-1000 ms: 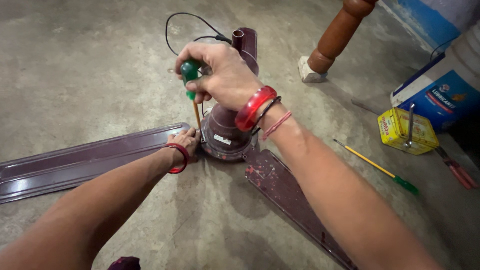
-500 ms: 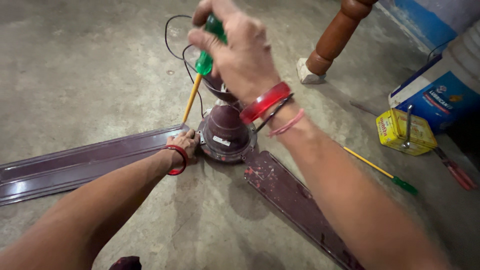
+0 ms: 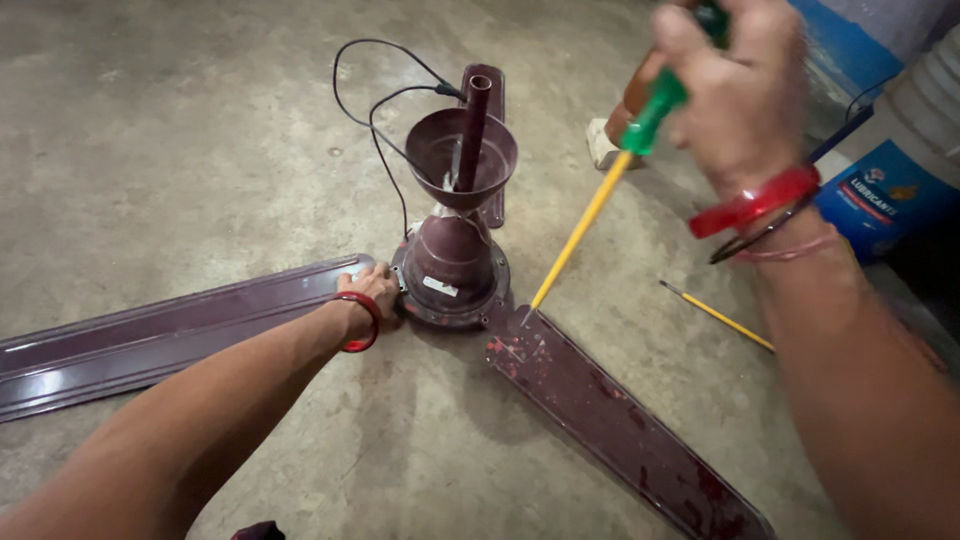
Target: The person assembles an electric fan by attaching three maroon blades to the motor housing using a green-handled screwdriver. They position each blade, align the screw holes, and tighten the screws to secure the blades in place.
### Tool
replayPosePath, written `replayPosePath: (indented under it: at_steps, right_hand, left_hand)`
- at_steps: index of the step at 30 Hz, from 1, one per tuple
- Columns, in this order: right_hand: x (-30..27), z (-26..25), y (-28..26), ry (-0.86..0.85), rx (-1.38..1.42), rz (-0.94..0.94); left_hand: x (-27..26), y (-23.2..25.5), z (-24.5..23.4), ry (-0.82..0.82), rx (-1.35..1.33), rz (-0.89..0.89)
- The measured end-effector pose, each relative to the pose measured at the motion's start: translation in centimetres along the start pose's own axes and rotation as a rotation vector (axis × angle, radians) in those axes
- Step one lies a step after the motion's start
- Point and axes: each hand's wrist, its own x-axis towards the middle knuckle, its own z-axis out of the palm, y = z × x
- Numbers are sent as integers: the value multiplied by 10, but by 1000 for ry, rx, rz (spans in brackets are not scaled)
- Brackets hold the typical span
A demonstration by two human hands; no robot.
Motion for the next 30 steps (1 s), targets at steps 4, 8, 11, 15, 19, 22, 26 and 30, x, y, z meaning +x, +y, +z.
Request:
replayPosePath:
  at_steps: [4,8,11,15,19,22,26,30]
  right_hand:
    - [-6,-25,106,153,51,83]
    - [-41,-18,246,344,331,575]
    - [-95,-1,346,517,475,863]
    - [-180,15,438,671,579,1204]
    - [-243,17,469,553,495,1497]
    - [-253,31,461,238,-176,1380]
    - [-205,87,444,-69,-474,1057]
    - [-148,194,421,-326,-174,813]
  left_hand:
    - [3,1,-5,-11,19,-6]
    - [0,-1,-13,-53,-16,-1]
    - [2,0,-17,-25,-5,20]
    - [8,3,-18,80,40,20]
    - [15,-2,-23,176,-16,1]
    - [32,-6,-29,239,-88,-92]
    - [72,-22,-28,275,-321,-190]
    - [129,-50,-12,293,-493,-184]
